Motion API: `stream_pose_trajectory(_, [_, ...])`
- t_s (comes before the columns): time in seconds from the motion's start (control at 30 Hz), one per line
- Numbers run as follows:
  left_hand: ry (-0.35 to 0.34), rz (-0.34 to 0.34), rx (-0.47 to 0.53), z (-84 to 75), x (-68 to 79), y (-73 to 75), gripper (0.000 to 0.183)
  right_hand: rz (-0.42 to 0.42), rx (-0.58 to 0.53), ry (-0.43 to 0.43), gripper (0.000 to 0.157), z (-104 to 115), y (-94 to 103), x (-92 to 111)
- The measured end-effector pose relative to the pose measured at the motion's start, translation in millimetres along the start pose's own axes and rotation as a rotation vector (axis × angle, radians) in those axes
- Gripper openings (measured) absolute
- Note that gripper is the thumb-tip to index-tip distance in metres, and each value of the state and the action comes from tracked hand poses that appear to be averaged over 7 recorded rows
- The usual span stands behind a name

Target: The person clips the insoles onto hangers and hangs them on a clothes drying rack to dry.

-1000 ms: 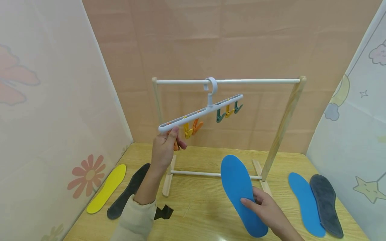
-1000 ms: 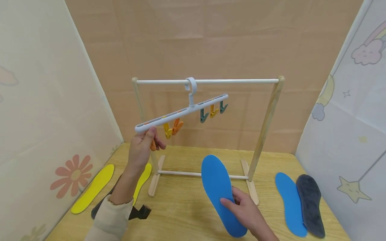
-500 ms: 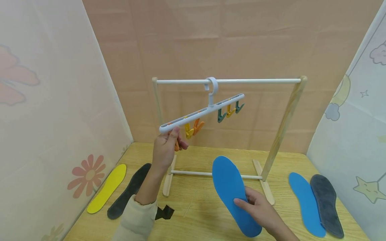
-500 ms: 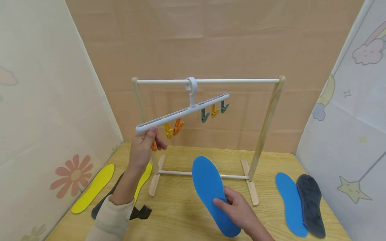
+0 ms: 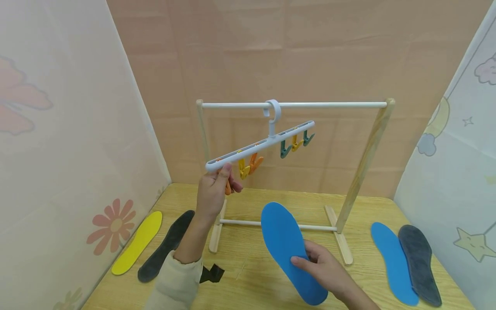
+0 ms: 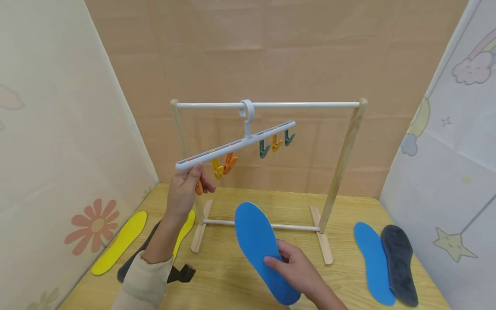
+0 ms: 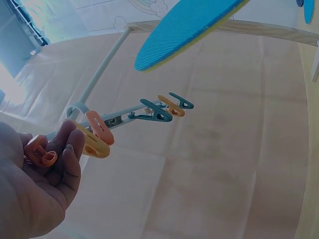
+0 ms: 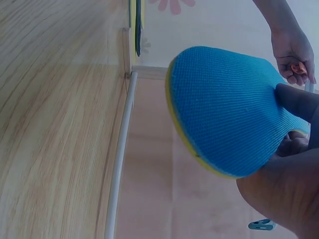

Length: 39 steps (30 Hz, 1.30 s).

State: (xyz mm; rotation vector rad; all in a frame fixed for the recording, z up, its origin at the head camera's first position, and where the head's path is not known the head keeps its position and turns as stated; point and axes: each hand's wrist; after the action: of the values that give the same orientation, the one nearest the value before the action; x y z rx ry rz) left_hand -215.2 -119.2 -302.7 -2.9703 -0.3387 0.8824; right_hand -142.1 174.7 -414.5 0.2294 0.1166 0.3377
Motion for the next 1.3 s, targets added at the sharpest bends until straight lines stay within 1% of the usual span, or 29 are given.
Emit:
stream_pose_trajectory(0.2, [-0.006, 0.013, -0.002, -2.0, 0.2, 1.0, 0.043, 0.017, -0.003, -0.009, 0.053, 5, -6.5, -5])
stream_pose_trajectory(0.37, [-0.009, 0.013, -0.008, -2.8, 0.4, 2.7, 0.044, 0.031, -0.002, 0.007, 0.051, 10, -14.3, -9])
stream_pose_trajectory(0.53, [-0.007, 0.013, 0.003, -3.0, 0.2, 2.7, 0.044, 0.034, 0.003, 0.011, 0.053, 14, -19.9, -13])
stream_pose_trajectory(0.97, [-0.011, 0.023, -0.001, -1.9, -0.3, 0.3, 0.043, 0.095, -0.031, 0.071, 0.05, 21, -31.6, -22])
stream_pose_trajectory(1.3, [-0.012, 0.024, -0.006, -2.4, 0.9, 0.1, 0.042, 0.095, -0.024, 0.07, 0.049, 25, -41.1, -29])
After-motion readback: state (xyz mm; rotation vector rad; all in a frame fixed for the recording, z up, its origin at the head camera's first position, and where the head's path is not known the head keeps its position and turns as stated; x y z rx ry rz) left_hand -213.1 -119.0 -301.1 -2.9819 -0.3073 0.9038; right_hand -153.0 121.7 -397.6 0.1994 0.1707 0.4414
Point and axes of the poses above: each hand's wrist, its own x-axis away from the middle knuckle, its own y-axis out of the back of the hand, z = x × y, and after that the axes turned 10 degrees about -z, right-handed
